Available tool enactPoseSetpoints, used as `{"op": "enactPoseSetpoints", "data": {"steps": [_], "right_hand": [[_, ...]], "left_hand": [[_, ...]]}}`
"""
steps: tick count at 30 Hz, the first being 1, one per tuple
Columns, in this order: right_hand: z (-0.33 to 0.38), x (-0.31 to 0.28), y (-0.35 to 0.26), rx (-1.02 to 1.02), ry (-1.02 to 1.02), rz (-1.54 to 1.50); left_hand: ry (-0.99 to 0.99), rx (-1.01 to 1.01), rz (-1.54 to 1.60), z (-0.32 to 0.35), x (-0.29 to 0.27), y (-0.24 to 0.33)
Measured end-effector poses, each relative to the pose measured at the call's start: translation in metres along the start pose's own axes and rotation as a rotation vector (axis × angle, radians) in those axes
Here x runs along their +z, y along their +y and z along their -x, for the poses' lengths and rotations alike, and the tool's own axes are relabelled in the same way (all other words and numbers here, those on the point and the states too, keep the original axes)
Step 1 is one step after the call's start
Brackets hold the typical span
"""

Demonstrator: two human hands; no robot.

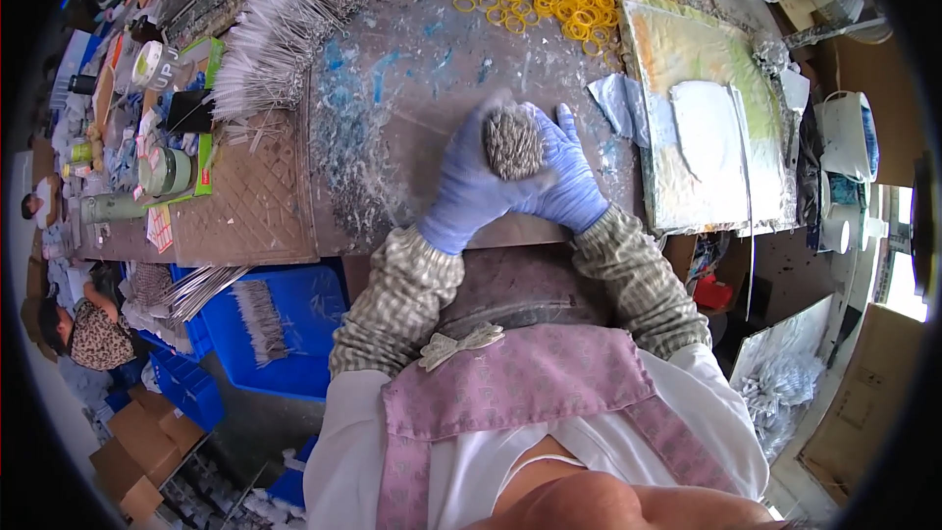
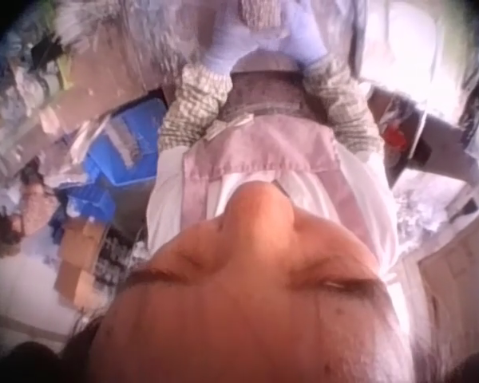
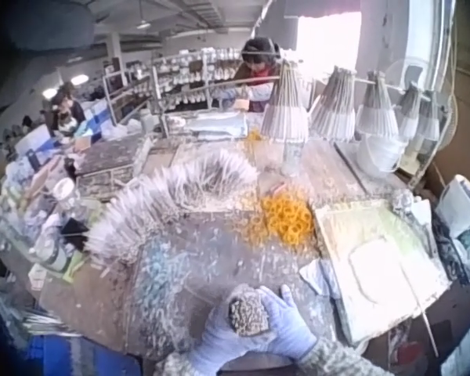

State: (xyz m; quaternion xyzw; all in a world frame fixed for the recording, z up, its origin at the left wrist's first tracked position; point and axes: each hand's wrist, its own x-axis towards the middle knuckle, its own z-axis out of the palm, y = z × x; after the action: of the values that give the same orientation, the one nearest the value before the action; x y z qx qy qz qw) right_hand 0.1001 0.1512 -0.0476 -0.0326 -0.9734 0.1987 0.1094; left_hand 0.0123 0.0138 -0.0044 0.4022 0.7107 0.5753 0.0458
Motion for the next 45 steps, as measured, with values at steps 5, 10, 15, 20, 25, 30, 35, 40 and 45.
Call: {"op": "enactPoseSetpoints", "data": {"steps": [5,10,15,20,25,30,35,40,45], "right_hand": [[-0.009,-0.015,-0.014,-0.048,0.058,0.093],[-0.017,-0.032,-0.024,-0.015,-0.108,-0.530],[-0.010,-0.046,-0.034,0.006,-0.021,-0.964],[0.006,-0.009,-0.012,-0.089,0.146,-0.129],[0.012,-0.012,0.001,-0.010,0.012,-0.124],[0.002,-0.007,-0.012,-0.031,0.128,-0.079],[0.004,0.011,-0.012,0.125,0.248,-0.777],[0.004,0.001,-0.011,0.209,0.105,-0.808],[-0.006,-0.009,-0.021,0.114,0.297,-0.203]], "left_hand": [[-0.222,0.040,0.036,0.022,-0.008,-0.057],[-0.124,-0.438,0.702,0.024,-0.022,-0.005],[-0.228,-0.328,0.646,-0.008,-0.045,0.019],[0.015,-0.151,0.265,-0.007,-0.008,0.011],[-0.051,-0.134,0.439,0.014,-0.003,-0.025],[-0.099,-0.244,0.438,0.017,0.003,-0.027],[-0.172,-0.210,0.369,0.009,0.000,-0.025],[-0.146,-0.003,0.175,-0.021,-0.017,0.013],[-0.150,-0.047,0.380,-0.029,0.010,0.011]]}}
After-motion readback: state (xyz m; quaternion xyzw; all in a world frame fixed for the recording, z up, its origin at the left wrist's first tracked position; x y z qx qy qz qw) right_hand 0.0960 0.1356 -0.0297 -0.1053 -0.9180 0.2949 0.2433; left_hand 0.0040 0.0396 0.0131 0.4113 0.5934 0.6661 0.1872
